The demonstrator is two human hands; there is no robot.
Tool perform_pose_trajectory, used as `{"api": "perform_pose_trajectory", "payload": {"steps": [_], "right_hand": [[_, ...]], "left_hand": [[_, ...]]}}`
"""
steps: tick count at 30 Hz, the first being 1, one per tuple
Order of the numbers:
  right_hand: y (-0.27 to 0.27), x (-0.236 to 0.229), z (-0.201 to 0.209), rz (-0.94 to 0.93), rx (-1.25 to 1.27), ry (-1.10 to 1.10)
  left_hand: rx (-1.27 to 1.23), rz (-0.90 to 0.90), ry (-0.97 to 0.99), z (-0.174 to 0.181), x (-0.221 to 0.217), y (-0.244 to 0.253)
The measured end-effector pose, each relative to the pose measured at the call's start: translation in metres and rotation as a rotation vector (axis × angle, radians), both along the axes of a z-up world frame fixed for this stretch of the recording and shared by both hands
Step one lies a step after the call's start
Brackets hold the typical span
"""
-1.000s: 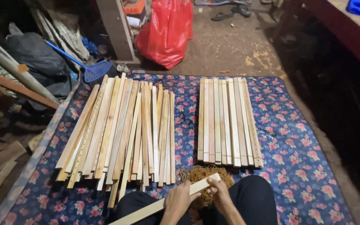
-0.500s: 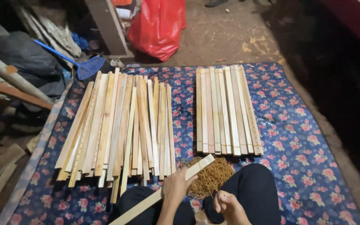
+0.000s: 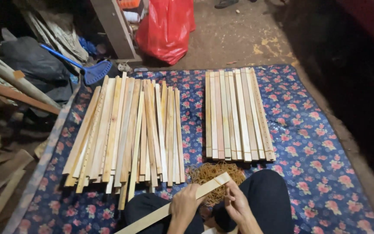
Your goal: The person is sorting and aligning thin wooden slats into neat stacks while sitting on the floor.
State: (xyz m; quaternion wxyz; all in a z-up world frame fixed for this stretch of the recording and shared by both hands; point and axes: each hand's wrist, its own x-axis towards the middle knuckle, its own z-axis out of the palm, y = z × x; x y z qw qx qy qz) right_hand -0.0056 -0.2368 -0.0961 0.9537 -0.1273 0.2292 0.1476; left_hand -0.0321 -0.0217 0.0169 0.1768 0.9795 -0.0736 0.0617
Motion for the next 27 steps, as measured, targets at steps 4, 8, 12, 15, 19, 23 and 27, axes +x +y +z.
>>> {"api": "perform_pose_trajectory", "payload": {"steps": [4,8,12,15,19,23,27], "right_hand": [[-0.004,0.006,0.037,0.055,-0.347,0.013],[-0.017,0.016,0.062,0.152,-0.632,-0.055],[-0.020,0.036,0.095,0.306,-0.920,-0.124],[-0.021,0.052,0.117,0.456,-0.975,-0.099],[-0.023,0.063,0.147,0.726,-1.180,-0.296],[-0.035,0.066,0.113,0.852,-1.063,-0.434],[-0.032,0.063,0.085,0.939,-1.003,-0.637]], "left_hand": [[-0.040,-0.010,0.070,-0.005,0.004,0.003],[0.020,-0.055,0.134,-0.016,0.009,0.004],[0.009,-0.107,0.140,-0.031,0.012,0.007],[-0.015,-0.085,0.172,-0.027,0.011,0.006],[0.017,-0.138,0.196,-0.019,0.008,0.008],[0.010,-0.127,0.158,-0.024,-0.001,0.000],[0.070,-0.180,0.169,-0.025,-0.002,-0.002]]}}
